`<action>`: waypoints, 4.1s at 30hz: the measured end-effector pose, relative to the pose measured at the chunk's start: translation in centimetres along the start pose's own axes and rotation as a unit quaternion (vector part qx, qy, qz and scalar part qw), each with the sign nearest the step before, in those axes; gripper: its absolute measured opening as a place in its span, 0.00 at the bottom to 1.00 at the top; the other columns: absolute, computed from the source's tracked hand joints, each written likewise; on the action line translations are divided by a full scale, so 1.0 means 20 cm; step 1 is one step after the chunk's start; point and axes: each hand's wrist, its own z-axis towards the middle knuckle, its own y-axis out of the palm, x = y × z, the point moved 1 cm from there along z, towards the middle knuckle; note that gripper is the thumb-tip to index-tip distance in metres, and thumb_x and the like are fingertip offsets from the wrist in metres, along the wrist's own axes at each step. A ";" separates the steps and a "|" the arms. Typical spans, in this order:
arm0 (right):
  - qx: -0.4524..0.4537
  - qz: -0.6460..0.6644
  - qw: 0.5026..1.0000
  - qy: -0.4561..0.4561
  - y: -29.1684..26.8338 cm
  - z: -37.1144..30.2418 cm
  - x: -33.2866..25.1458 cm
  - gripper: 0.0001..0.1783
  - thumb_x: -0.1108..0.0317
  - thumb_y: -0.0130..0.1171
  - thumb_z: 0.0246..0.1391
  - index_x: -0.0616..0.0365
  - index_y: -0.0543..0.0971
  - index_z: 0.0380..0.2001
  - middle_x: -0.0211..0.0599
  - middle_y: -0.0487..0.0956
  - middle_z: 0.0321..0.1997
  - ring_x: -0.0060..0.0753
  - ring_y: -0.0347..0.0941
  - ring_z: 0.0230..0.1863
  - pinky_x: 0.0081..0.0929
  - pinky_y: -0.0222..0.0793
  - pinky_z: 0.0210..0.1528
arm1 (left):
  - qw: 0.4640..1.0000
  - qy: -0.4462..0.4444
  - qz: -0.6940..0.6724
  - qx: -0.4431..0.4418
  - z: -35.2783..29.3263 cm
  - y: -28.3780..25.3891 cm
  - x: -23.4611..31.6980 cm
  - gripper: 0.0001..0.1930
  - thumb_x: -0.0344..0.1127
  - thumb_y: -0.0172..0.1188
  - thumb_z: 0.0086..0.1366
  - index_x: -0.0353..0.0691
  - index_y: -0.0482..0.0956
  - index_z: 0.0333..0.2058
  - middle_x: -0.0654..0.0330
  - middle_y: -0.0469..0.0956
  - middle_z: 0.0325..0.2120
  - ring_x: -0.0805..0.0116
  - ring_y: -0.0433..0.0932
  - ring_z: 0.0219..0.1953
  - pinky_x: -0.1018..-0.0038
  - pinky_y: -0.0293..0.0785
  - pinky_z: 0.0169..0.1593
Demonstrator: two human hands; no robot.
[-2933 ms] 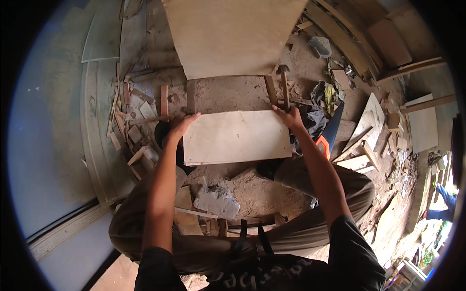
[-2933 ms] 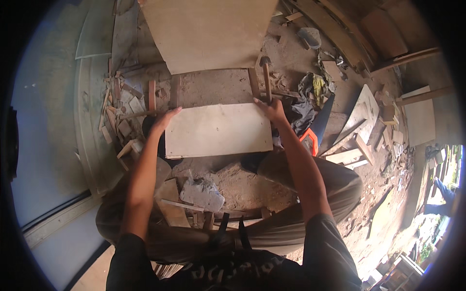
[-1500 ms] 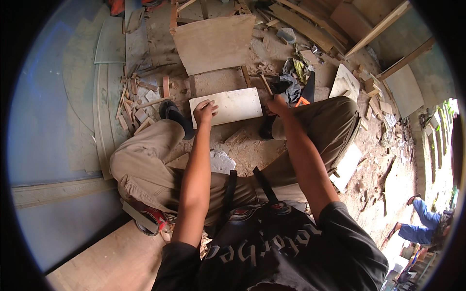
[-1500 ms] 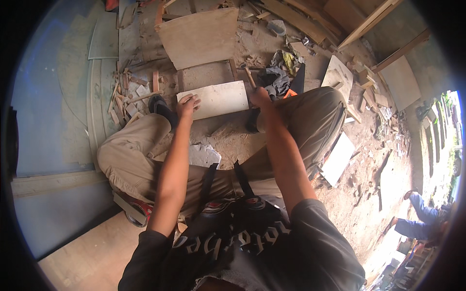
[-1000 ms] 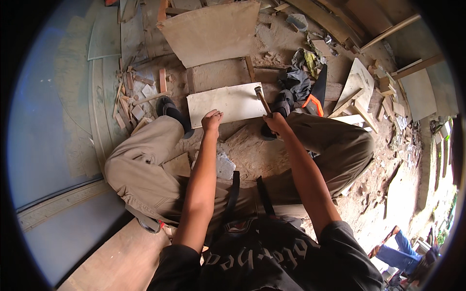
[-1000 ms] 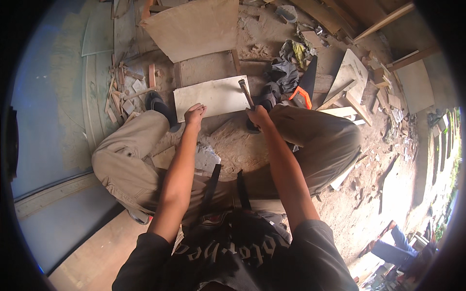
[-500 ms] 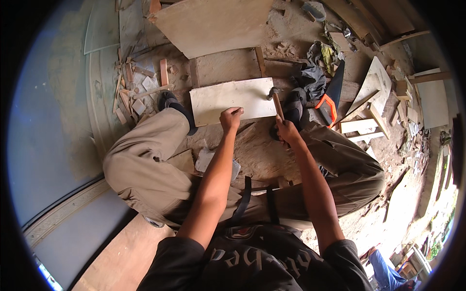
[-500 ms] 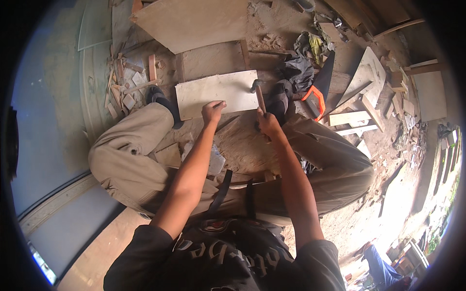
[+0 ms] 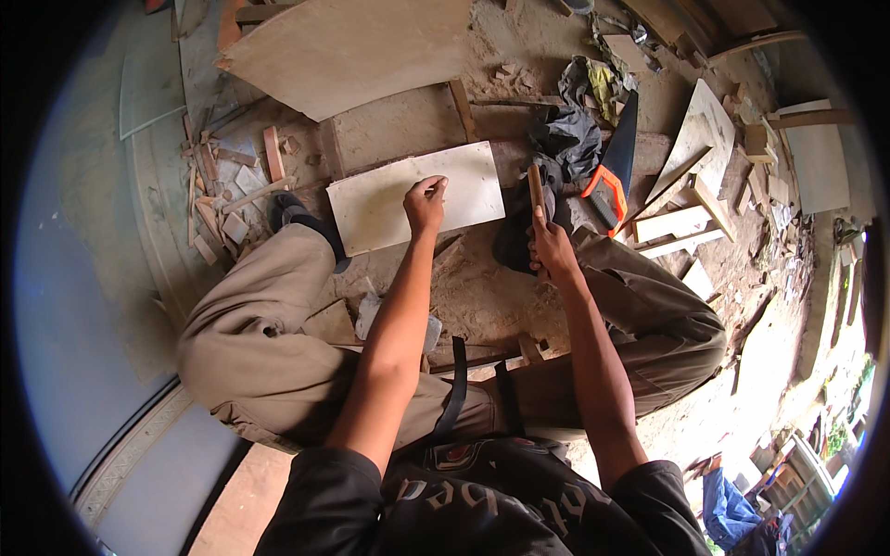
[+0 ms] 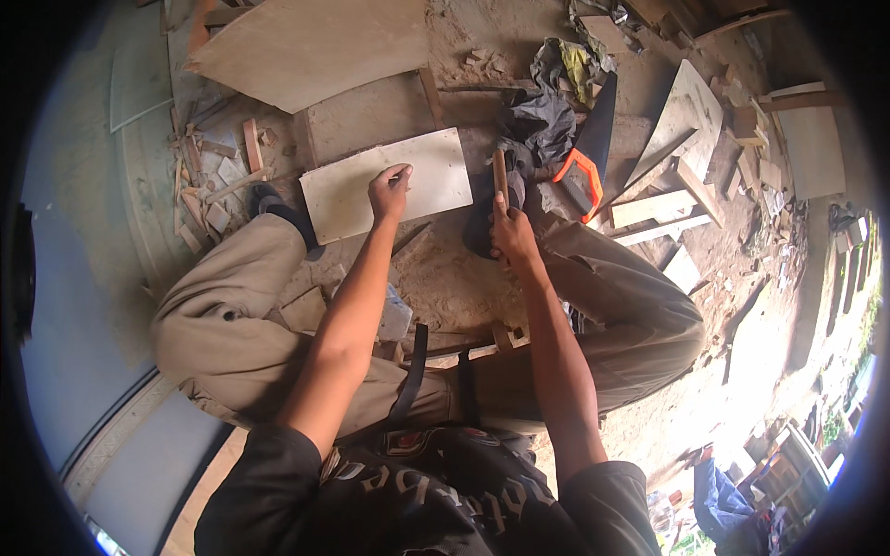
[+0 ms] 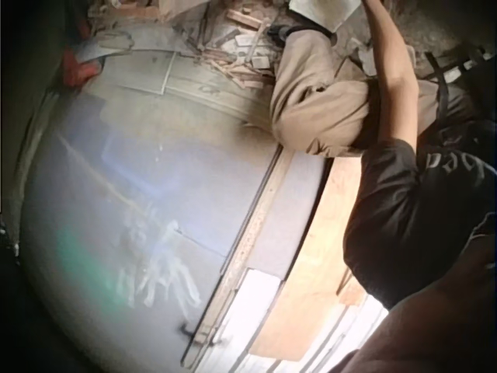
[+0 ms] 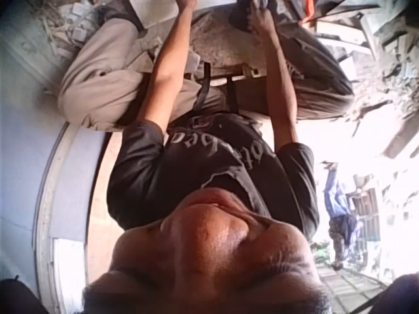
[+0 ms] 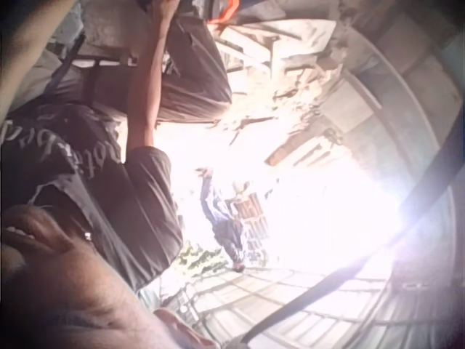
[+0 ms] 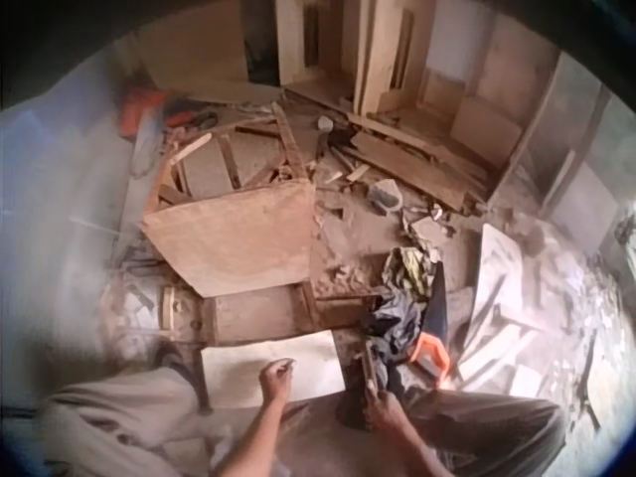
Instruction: The person sits on the floor and uses a hammer to drive nails into a rectangular white board. The person repeatedly positions the board, hammers nails into it, and flips the board over to continue hammering on the other side.
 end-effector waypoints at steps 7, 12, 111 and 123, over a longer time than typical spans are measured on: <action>-0.021 -0.079 0.996 -0.042 0.02 -0.05 -0.04 0.34 0.36 0.44 0.61 0.63 0.71 0.31 0.25 0.62 0.15 0.19 0.58 0.12 0.23 0.56 0.13 | 0.999 0.044 -0.014 -0.001 0.03 0.00 -0.14 0.08 0.32 0.62 0.60 0.33 0.81 0.34 0.56 0.82 0.27 0.69 0.80 0.29 0.73 0.74 0.36; -0.009 -0.082 0.996 -0.032 0.01 -0.13 -0.08 0.36 0.37 0.43 0.61 0.66 0.75 0.31 0.29 0.67 0.15 0.22 0.64 0.12 0.24 0.59 0.14 | 0.982 0.174 0.064 0.034 -0.01 0.02 -0.11 0.05 0.28 0.58 0.62 0.33 0.76 0.34 0.51 0.79 0.29 0.57 0.78 0.33 0.66 0.73 0.38; 0.031 -0.261 0.947 -0.186 0.36 -0.15 0.09 0.38 0.38 0.36 0.63 0.69 0.71 0.30 0.63 0.74 0.26 0.68 0.72 0.35 0.49 0.66 0.38 | 0.968 0.163 0.190 0.015 0.01 0.01 -0.15 0.06 0.44 0.69 0.49 0.56 0.86 0.27 0.72 0.81 0.30 0.65 0.74 0.41 0.62 0.60 0.46; 0.030 -0.282 0.925 -0.253 0.40 -0.13 0.16 0.30 0.45 0.40 0.66 0.65 0.68 0.28 0.59 0.70 0.22 0.65 0.68 0.26 0.45 0.64 0.28 | 0.969 0.175 0.171 0.019 0.01 0.02 -0.17 0.06 0.43 0.70 0.48 0.54 0.85 0.26 0.72 0.81 0.28 0.65 0.74 0.39 0.63 0.61 0.45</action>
